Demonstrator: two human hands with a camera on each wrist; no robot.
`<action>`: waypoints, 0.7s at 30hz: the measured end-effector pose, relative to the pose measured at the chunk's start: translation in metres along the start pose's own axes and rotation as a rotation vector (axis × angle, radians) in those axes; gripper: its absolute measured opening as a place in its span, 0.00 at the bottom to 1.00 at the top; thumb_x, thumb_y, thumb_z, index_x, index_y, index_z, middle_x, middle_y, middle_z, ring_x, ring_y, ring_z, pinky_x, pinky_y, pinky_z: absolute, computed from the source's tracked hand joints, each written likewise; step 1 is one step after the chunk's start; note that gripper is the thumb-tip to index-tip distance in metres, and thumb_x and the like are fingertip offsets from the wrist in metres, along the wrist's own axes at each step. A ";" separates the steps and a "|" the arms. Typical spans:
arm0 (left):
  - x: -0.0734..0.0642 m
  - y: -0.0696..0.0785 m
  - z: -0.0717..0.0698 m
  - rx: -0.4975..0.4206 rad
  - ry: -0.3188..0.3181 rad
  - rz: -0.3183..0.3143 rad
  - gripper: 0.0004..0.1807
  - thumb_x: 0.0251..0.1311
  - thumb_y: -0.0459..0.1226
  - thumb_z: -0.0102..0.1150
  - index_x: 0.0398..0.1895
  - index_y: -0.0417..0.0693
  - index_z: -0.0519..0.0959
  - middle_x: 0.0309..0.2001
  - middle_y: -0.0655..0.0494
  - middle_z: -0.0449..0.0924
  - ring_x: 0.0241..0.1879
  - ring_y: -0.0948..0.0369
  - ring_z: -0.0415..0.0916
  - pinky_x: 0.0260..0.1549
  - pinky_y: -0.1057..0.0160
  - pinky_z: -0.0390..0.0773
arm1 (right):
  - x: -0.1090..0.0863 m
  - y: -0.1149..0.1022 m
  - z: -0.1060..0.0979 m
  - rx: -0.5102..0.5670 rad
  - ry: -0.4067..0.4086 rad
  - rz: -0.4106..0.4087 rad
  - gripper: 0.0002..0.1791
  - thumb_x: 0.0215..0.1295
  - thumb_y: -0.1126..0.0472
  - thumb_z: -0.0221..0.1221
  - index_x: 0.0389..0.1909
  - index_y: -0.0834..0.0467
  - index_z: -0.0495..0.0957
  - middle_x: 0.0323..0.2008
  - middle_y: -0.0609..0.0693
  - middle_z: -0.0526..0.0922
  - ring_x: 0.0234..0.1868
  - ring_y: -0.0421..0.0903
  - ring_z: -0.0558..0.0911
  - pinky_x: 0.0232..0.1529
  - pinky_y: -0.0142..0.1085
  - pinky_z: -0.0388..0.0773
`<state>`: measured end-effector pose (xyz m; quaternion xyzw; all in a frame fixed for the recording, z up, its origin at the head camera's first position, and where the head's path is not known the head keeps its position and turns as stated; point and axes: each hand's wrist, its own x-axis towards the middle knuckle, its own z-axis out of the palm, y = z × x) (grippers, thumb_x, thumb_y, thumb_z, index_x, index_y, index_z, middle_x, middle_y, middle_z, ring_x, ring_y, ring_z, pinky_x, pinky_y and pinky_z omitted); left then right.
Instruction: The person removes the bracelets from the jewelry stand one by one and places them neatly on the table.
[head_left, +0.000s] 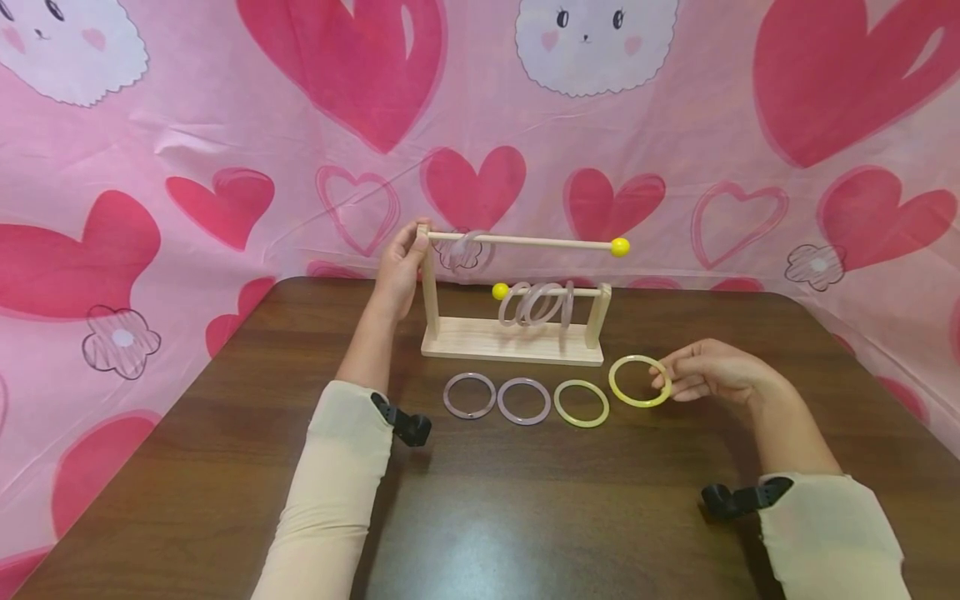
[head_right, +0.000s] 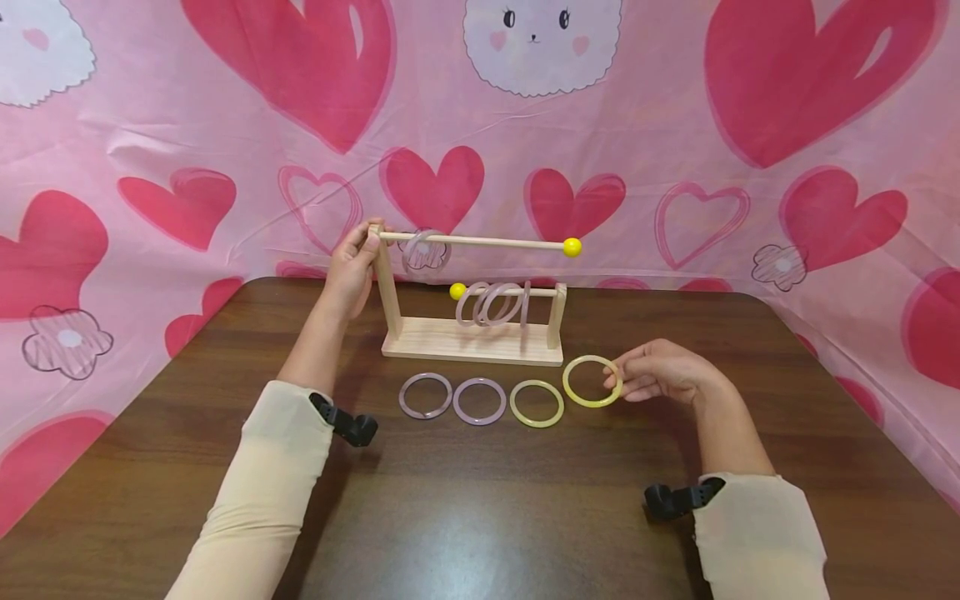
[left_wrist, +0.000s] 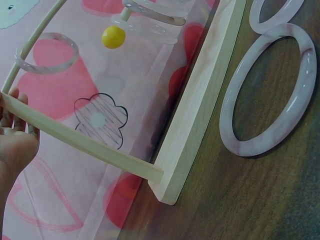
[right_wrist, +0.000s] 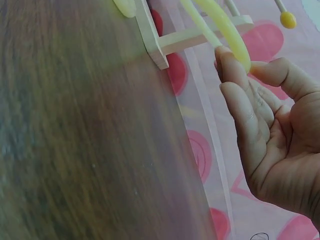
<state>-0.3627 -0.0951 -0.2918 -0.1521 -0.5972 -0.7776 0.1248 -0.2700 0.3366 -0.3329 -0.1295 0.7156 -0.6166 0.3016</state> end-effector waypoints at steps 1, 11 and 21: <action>0.000 0.000 0.000 -0.001 0.000 0.001 0.14 0.67 0.32 0.44 0.54 0.40 0.69 0.48 0.53 0.71 0.51 0.63 0.65 0.53 0.65 0.63 | 0.000 0.000 0.000 -0.009 0.006 0.011 0.13 0.65 0.72 0.47 0.40 0.66 0.80 0.34 0.54 0.84 0.35 0.42 0.83 0.37 0.36 0.79; 0.001 -0.001 0.000 -0.004 0.000 -0.002 0.17 0.68 0.31 0.42 0.57 0.34 0.66 0.52 0.48 0.70 0.48 0.64 0.66 0.53 0.66 0.63 | -0.002 0.005 -0.004 -0.062 0.047 0.106 0.11 0.64 0.71 0.50 0.40 0.70 0.79 0.32 0.54 0.84 0.31 0.41 0.83 0.34 0.34 0.79; -0.001 0.002 0.002 0.003 0.005 -0.003 0.19 0.68 0.32 0.43 0.59 0.32 0.64 0.51 0.48 0.71 0.48 0.64 0.66 0.53 0.65 0.63 | -0.002 0.006 0.000 -0.125 0.132 0.182 0.10 0.60 0.70 0.52 0.38 0.70 0.79 0.30 0.52 0.84 0.29 0.40 0.82 0.32 0.34 0.79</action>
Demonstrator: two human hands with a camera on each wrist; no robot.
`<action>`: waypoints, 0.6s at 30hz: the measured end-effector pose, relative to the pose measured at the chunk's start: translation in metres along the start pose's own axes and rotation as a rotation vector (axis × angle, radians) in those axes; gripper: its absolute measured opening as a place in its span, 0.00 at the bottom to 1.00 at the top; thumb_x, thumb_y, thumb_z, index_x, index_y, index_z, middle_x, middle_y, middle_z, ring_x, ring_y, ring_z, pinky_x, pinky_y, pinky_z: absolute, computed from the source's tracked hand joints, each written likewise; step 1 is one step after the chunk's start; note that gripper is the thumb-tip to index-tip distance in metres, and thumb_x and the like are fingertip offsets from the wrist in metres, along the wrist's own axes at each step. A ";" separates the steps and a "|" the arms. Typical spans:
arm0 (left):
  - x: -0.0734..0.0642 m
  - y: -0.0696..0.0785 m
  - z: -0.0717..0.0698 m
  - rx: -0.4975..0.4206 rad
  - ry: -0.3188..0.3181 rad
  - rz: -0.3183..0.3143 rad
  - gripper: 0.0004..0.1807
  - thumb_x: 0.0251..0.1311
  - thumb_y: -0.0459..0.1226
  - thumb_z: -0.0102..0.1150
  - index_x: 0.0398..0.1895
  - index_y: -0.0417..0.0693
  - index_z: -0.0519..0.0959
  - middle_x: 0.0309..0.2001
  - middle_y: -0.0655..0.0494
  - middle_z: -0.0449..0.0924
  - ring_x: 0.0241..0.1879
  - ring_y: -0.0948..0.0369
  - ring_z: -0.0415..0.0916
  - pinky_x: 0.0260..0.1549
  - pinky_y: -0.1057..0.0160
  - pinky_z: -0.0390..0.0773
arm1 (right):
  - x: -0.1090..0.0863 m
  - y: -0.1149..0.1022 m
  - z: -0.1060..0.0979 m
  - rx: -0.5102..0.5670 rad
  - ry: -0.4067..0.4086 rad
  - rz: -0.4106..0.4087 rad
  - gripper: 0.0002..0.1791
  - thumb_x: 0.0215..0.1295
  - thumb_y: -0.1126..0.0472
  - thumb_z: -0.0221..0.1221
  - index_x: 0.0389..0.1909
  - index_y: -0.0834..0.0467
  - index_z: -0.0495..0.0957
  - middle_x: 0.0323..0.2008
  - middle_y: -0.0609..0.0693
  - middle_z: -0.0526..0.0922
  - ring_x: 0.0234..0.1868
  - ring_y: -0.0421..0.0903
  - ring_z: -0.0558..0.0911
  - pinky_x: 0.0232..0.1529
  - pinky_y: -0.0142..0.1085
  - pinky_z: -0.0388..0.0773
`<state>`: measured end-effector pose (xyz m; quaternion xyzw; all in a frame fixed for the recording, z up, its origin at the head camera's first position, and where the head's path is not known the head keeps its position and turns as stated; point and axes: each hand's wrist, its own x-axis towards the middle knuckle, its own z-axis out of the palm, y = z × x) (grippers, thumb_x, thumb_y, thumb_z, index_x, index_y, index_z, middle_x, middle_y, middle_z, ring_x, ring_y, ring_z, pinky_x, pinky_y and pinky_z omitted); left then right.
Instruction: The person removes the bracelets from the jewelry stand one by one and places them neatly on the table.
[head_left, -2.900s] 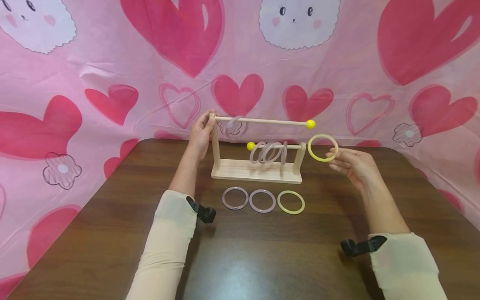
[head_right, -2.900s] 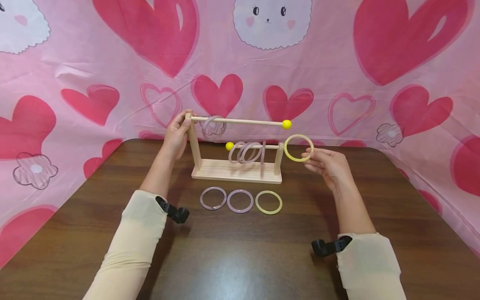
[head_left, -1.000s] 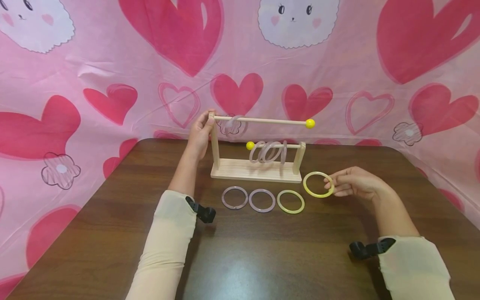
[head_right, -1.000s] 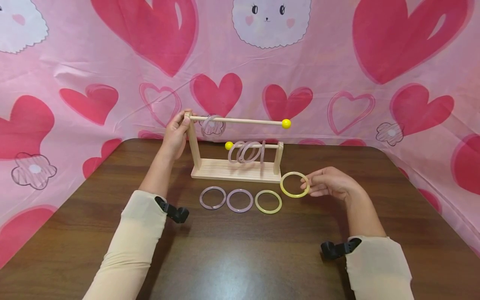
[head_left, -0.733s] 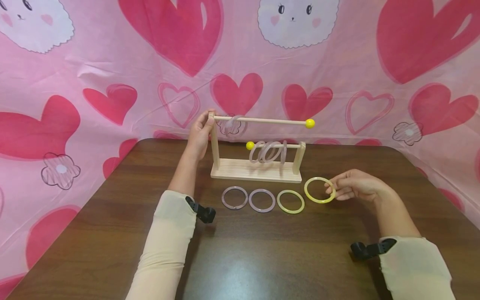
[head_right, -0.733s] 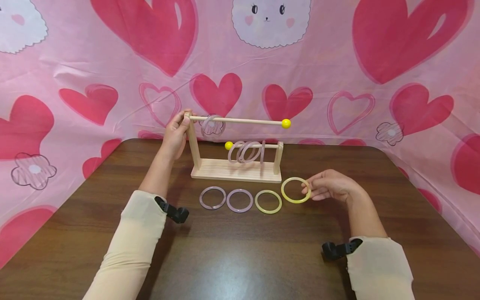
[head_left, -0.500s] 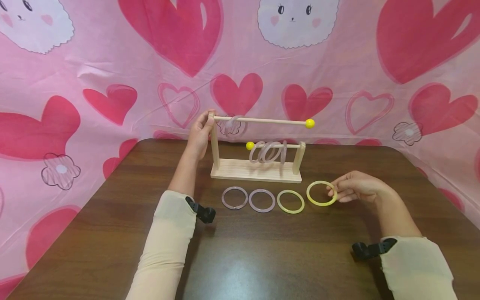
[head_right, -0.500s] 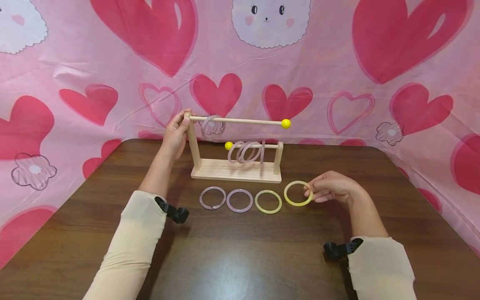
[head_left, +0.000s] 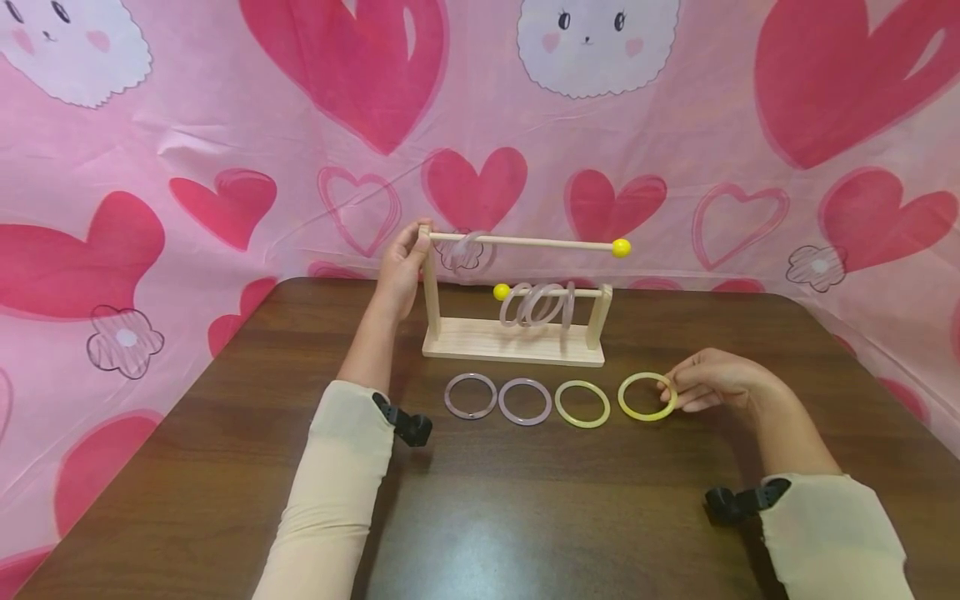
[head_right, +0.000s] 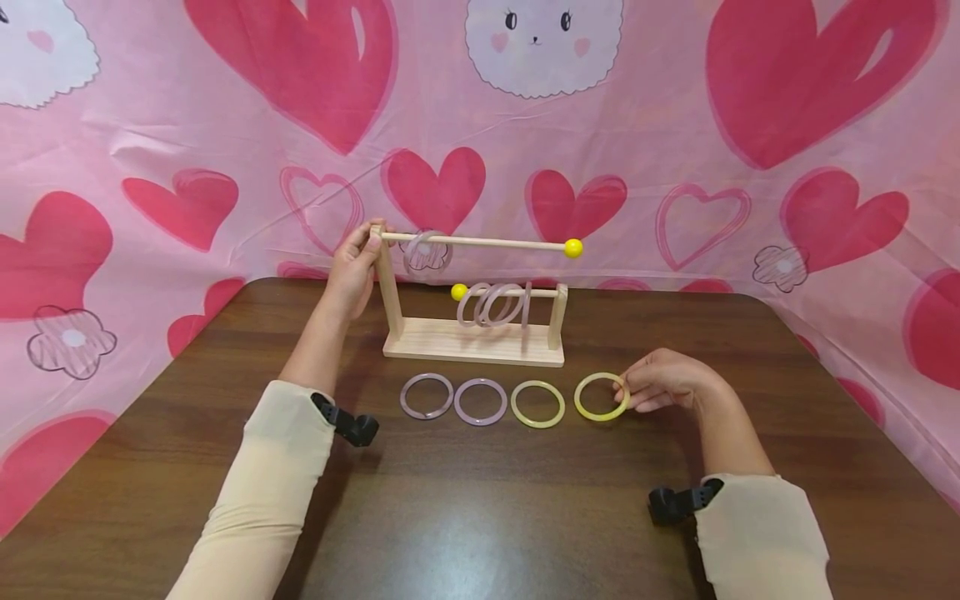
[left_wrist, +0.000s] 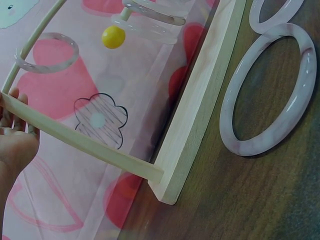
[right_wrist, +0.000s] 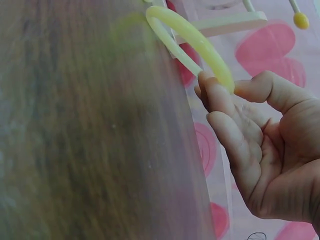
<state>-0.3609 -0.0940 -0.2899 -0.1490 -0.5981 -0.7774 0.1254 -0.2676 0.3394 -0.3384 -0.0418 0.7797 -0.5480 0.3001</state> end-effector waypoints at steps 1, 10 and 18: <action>0.000 0.000 0.000 -0.002 0.000 -0.001 0.19 0.68 0.32 0.43 0.59 0.32 0.64 0.49 0.51 0.71 0.47 0.64 0.66 0.53 0.65 0.63 | 0.000 0.000 0.000 -0.014 0.010 0.008 0.11 0.60 0.70 0.51 0.38 0.71 0.79 0.30 0.52 0.84 0.29 0.40 0.82 0.32 0.34 0.79; 0.001 0.000 0.000 -0.018 -0.003 0.008 0.18 0.67 0.30 0.43 0.58 0.32 0.65 0.45 0.56 0.71 0.47 0.64 0.67 0.54 0.65 0.63 | -0.001 -0.008 0.011 -0.232 0.124 0.082 0.13 0.53 0.68 0.52 0.36 0.72 0.78 0.27 0.53 0.83 0.26 0.41 0.80 0.29 0.34 0.79; 0.001 -0.001 0.000 -0.030 -0.006 0.019 0.17 0.67 0.29 0.42 0.58 0.31 0.64 0.55 0.37 0.67 0.45 0.64 0.68 0.53 0.65 0.63 | -0.002 -0.014 0.018 -0.310 0.199 0.109 0.13 0.50 0.68 0.54 0.34 0.72 0.79 0.21 0.50 0.81 0.25 0.42 0.80 0.28 0.36 0.78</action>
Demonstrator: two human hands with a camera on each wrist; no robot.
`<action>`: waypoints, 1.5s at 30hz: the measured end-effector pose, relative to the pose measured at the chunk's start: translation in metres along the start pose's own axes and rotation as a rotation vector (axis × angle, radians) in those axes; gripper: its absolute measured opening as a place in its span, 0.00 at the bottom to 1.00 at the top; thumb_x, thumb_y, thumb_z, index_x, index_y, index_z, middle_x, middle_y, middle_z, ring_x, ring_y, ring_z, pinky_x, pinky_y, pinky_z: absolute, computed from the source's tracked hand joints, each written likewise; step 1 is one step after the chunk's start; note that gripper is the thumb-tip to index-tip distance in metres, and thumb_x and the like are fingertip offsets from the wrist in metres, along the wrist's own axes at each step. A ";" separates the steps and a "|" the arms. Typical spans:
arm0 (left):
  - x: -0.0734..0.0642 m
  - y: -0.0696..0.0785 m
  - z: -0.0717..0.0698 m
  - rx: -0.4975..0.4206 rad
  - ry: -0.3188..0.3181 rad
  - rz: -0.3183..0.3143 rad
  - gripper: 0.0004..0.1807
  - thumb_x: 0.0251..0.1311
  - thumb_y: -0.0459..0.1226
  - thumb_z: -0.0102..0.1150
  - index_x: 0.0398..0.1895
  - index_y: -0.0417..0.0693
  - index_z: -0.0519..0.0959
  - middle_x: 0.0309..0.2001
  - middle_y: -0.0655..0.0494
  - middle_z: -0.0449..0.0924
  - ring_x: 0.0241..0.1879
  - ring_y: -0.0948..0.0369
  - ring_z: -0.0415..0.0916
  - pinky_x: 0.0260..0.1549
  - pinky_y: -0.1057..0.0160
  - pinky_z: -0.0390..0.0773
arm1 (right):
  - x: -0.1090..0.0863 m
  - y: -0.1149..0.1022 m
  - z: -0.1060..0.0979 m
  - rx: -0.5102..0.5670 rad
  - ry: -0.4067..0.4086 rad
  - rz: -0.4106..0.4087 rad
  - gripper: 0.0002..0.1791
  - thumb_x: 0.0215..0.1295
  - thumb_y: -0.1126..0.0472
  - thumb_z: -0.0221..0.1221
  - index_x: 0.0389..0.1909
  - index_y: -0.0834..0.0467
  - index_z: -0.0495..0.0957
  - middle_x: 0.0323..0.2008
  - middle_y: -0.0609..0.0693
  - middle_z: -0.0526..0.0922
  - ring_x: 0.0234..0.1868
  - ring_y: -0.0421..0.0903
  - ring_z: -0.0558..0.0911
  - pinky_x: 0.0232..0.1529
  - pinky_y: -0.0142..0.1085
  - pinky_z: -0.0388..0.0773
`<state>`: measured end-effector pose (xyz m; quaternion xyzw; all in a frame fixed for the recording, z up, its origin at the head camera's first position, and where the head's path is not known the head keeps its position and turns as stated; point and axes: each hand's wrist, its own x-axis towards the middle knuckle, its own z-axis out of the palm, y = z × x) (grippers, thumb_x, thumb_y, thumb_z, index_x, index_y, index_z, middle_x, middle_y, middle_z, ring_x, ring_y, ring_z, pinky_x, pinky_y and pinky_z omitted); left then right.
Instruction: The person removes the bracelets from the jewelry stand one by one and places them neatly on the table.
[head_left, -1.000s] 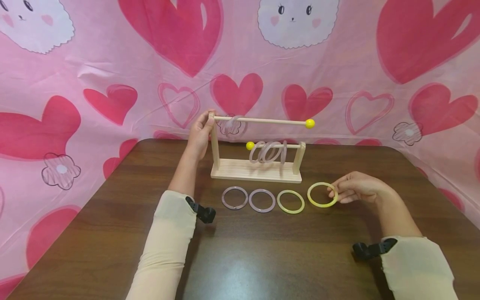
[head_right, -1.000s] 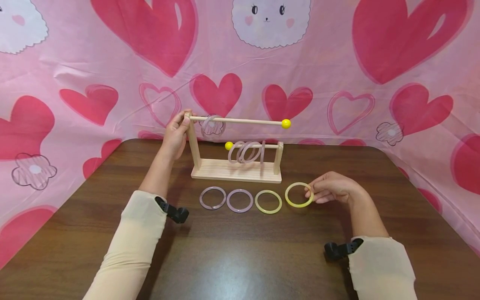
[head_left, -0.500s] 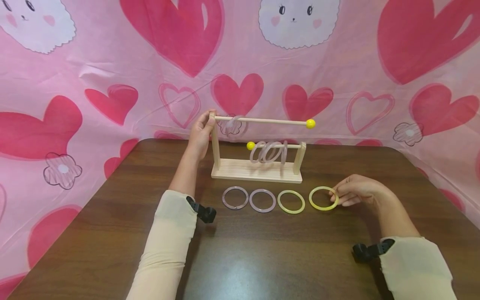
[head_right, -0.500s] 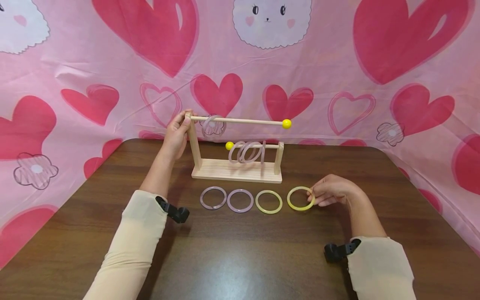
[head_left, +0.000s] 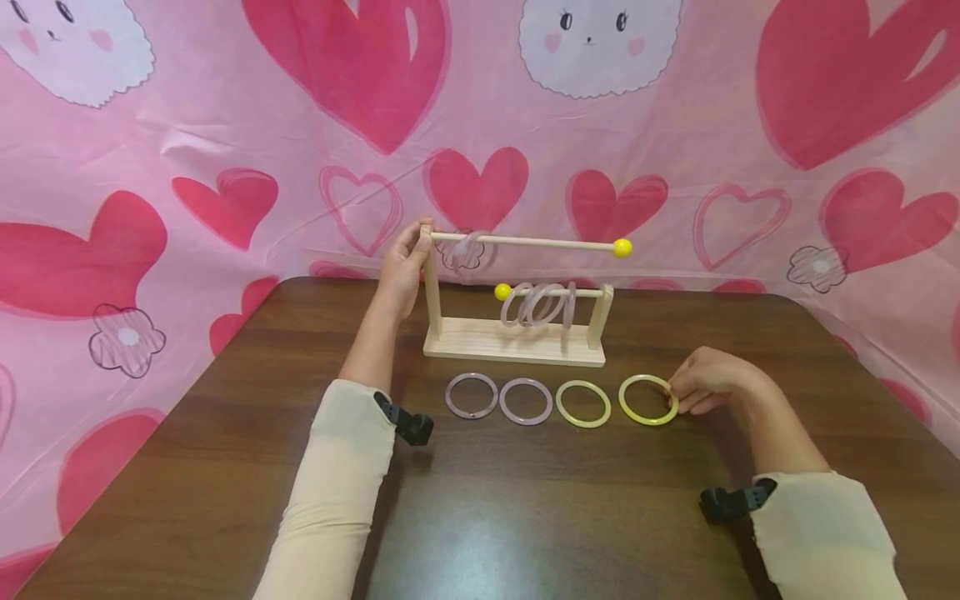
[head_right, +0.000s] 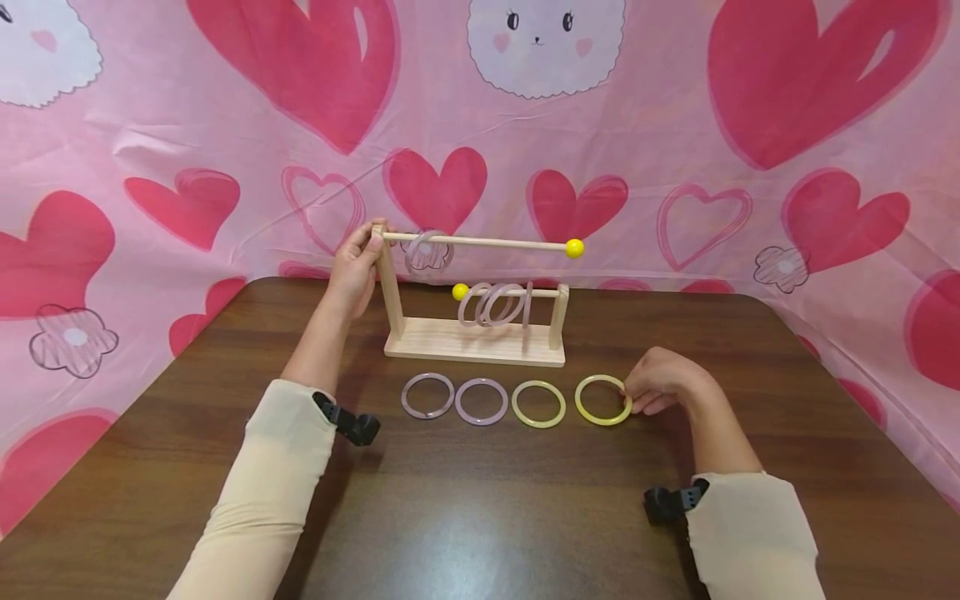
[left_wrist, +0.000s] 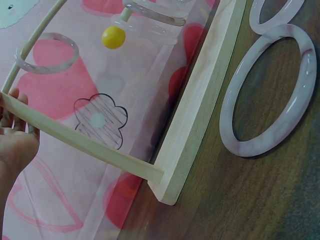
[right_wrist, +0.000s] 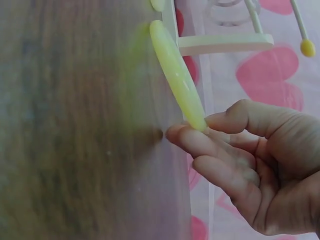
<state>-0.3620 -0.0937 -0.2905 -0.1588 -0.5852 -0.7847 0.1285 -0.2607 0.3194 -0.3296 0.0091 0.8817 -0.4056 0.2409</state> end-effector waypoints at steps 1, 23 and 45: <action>0.000 0.000 0.000 -0.001 -0.003 -0.001 0.18 0.67 0.29 0.42 0.58 0.31 0.64 0.57 0.35 0.65 0.45 0.64 0.68 0.53 0.65 0.63 | 0.000 0.000 0.000 -0.006 0.003 -0.004 0.13 0.50 0.68 0.54 0.34 0.72 0.79 0.21 0.50 0.81 0.25 0.43 0.80 0.28 0.36 0.78; 0.000 -0.001 -0.002 0.004 -0.001 0.004 0.18 0.67 0.29 0.42 0.58 0.31 0.64 0.51 0.46 0.70 0.48 0.64 0.67 0.55 0.65 0.62 | -0.003 -0.001 0.003 -0.056 0.054 0.034 0.09 0.50 0.70 0.55 0.30 0.73 0.78 0.20 0.52 0.80 0.24 0.45 0.80 0.27 0.39 0.78; -0.001 0.000 -0.001 0.009 0.000 -0.007 0.18 0.67 0.30 0.43 0.58 0.32 0.65 0.56 0.40 0.66 0.52 0.62 0.65 0.55 0.66 0.62 | -0.003 -0.003 -0.003 -0.031 0.112 -0.023 0.13 0.54 0.68 0.57 0.36 0.76 0.78 0.24 0.54 0.83 0.26 0.46 0.82 0.30 0.41 0.79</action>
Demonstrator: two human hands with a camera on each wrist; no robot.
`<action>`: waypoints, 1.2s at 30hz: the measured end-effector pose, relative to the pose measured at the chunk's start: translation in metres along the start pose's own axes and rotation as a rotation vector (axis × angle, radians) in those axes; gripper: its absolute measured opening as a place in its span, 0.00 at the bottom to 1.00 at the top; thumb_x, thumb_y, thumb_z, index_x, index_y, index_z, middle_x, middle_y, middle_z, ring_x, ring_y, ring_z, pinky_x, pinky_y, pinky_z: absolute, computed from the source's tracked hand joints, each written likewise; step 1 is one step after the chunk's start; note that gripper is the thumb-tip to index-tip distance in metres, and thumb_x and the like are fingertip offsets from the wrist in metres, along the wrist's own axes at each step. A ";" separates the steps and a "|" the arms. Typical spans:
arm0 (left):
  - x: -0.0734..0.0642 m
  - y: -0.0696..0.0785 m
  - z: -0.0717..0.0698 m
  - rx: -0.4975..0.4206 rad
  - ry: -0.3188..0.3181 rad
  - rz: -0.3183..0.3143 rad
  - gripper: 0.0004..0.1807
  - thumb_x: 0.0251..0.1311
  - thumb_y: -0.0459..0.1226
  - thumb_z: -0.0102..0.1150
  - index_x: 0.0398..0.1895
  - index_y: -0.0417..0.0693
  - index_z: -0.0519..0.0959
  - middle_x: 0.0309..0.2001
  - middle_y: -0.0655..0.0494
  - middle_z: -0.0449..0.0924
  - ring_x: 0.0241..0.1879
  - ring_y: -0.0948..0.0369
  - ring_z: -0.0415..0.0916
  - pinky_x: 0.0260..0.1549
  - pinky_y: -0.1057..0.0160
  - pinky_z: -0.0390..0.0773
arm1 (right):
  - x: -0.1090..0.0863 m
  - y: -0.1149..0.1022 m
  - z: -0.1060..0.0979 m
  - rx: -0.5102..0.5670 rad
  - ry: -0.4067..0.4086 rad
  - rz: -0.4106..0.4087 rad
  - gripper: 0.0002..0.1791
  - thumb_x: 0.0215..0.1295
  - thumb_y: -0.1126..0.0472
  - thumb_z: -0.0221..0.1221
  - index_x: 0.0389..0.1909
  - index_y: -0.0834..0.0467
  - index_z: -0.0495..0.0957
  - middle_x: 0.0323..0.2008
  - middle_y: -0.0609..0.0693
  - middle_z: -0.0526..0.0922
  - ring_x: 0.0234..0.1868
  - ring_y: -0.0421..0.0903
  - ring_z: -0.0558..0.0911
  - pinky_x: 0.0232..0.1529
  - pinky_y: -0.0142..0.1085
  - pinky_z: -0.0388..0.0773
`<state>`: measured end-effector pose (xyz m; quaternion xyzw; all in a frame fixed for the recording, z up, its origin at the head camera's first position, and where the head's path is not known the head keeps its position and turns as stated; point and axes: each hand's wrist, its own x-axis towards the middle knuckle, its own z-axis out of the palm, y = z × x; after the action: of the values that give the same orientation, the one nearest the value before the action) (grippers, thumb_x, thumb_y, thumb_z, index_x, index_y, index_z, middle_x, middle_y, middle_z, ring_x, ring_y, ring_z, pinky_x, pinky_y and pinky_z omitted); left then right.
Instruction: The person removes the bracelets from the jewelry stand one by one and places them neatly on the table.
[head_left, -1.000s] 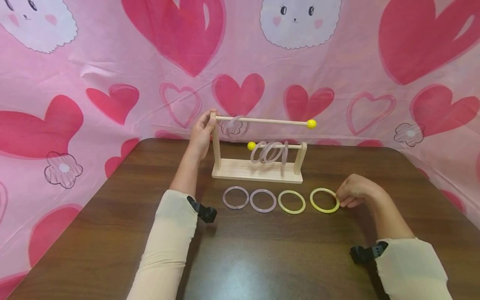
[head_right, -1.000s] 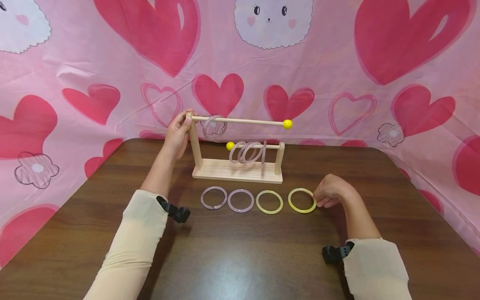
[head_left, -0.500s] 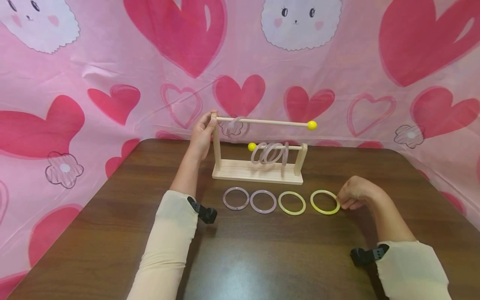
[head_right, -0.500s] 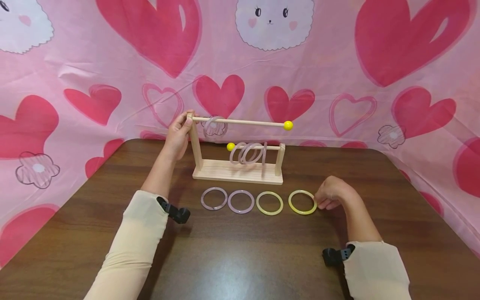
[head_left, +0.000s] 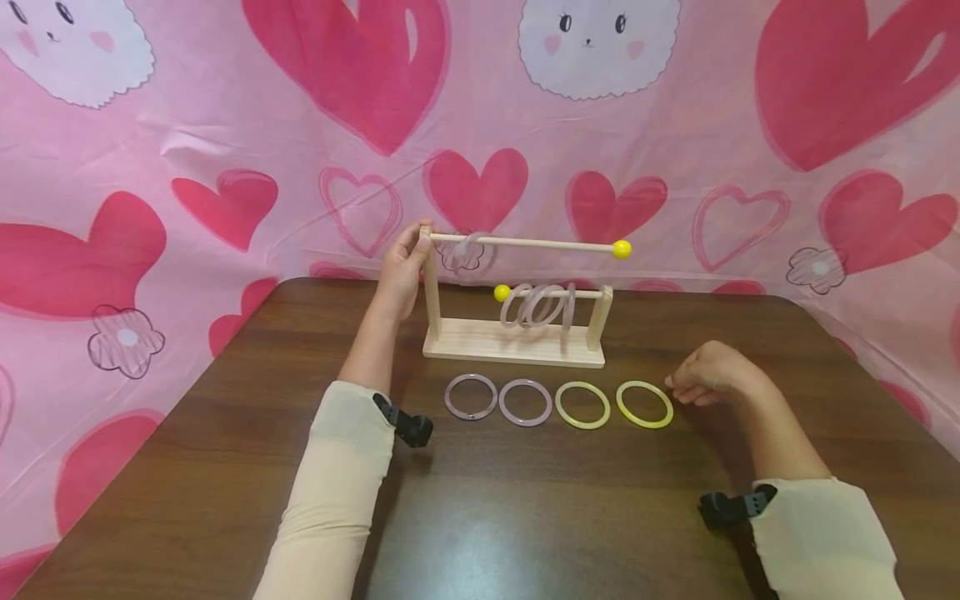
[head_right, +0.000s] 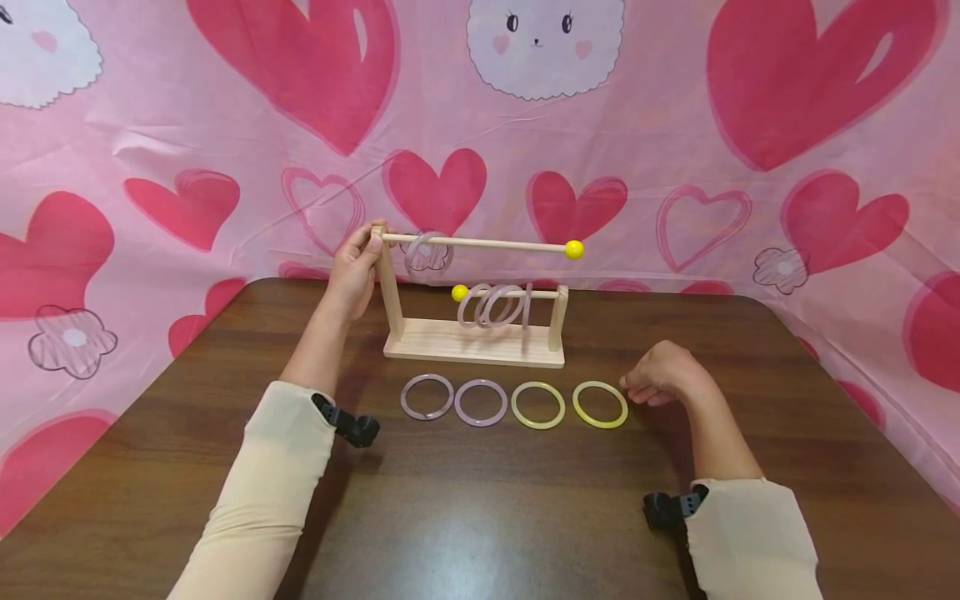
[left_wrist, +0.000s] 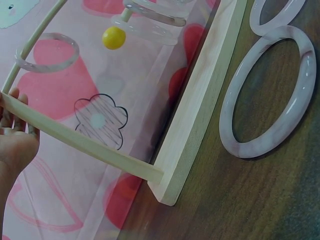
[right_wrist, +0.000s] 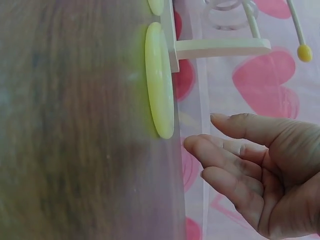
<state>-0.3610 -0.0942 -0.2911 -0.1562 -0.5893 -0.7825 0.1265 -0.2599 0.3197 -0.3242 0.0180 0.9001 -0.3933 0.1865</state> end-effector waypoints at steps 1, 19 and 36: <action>0.000 0.000 0.000 -0.005 0.000 0.004 0.17 0.67 0.30 0.43 0.58 0.33 0.65 0.56 0.38 0.65 0.50 0.62 0.65 0.54 0.66 0.62 | 0.000 -0.001 0.000 0.001 0.002 -0.005 0.14 0.55 0.68 0.57 0.37 0.76 0.78 0.25 0.54 0.83 0.26 0.46 0.82 0.30 0.42 0.79; -0.001 0.001 0.000 0.001 -0.002 0.001 0.17 0.67 0.30 0.43 0.58 0.33 0.65 0.49 0.53 0.71 0.50 0.62 0.65 0.54 0.65 0.62 | 0.003 -0.016 0.004 -0.026 0.134 -0.075 0.18 0.56 0.63 0.60 0.41 0.76 0.77 0.28 0.60 0.83 0.30 0.47 0.83 0.32 0.40 0.79; -0.001 0.001 0.001 0.014 -0.007 0.015 0.19 0.68 0.30 0.42 0.59 0.30 0.63 0.60 0.33 0.61 0.53 0.62 0.64 0.56 0.65 0.61 | 0.006 -0.034 0.020 -0.210 0.425 -0.252 0.23 0.60 0.52 0.60 0.45 0.68 0.79 0.30 0.58 0.84 0.34 0.54 0.82 0.34 0.43 0.76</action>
<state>-0.3597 -0.0939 -0.2905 -0.1626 -0.5940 -0.7768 0.1313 -0.2655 0.2814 -0.3150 -0.0314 0.9500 -0.3054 -0.0563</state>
